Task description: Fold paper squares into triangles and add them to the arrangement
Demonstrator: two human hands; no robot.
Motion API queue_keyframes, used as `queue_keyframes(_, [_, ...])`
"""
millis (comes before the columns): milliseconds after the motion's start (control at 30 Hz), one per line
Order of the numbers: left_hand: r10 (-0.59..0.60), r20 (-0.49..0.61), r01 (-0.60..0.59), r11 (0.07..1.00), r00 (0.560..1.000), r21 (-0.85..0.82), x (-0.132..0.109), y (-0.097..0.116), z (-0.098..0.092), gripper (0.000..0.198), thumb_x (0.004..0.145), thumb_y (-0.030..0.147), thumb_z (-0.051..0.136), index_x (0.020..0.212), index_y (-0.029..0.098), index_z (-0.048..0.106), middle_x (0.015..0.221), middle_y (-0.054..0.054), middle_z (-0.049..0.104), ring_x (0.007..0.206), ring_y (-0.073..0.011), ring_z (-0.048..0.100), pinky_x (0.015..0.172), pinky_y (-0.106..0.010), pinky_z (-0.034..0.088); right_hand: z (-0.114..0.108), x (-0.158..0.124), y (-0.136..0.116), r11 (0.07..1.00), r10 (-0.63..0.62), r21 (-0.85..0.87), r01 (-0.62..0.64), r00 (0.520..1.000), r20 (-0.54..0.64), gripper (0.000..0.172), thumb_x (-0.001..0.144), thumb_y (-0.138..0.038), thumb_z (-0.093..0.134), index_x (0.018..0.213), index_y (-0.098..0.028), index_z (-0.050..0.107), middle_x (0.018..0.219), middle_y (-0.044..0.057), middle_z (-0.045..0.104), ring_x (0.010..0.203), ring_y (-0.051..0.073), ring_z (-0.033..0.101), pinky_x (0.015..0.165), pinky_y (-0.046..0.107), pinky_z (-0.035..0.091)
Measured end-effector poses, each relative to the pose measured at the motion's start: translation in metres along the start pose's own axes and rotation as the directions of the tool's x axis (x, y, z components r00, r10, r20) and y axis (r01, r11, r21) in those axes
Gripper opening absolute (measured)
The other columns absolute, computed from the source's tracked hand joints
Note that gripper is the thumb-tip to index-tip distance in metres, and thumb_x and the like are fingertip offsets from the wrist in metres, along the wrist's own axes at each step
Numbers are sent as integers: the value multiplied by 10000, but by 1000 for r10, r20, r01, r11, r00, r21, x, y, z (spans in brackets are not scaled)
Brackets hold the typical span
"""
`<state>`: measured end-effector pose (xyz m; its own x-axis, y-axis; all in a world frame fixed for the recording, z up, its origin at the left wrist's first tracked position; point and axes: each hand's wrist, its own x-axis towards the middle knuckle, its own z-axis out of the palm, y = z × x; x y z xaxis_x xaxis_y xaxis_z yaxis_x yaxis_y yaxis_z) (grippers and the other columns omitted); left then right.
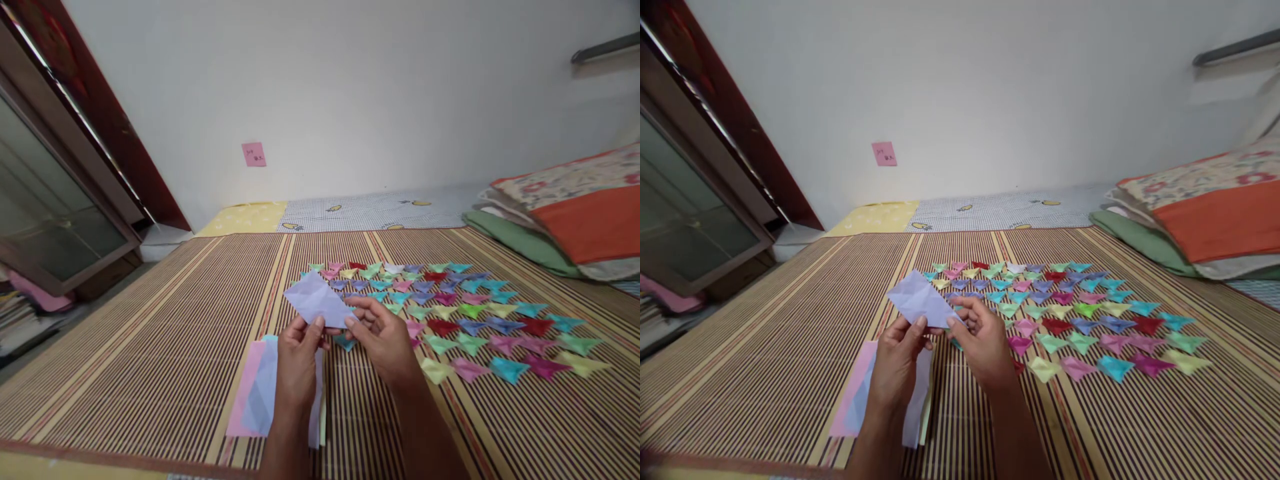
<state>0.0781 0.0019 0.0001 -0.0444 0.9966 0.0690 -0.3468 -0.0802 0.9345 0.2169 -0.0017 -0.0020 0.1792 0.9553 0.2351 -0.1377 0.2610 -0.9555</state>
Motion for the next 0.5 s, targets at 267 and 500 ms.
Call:
queue_keyframes(267, [-114, -16, 109, 976, 993, -189, -2, 6, 5, 372, 626, 373, 918, 830, 132, 722, 607, -4, 701, 485, -101, 617, 451, -168, 429, -10, 0, 4, 995, 7, -99, 7, 991, 137, 137, 804, -328, 751, 857, -201, 749, 803, 32, 734, 761, 210, 676, 729, 329, 533])
queue_keyframes(500, [-54, 44, 54, 998, 998, 15, -4, 0, 3, 301, 760, 384, 841, 838, 133, 694, 632, -8, 714, 551, -109, 661, 548, -180, 508, -17, 1, 7, 994, -57, -91, 62, 997, 53, 223, 826, -354, 767, 719, -206, 638, 666, -23, 576, 630, 148, 526, 601, 267, 436])
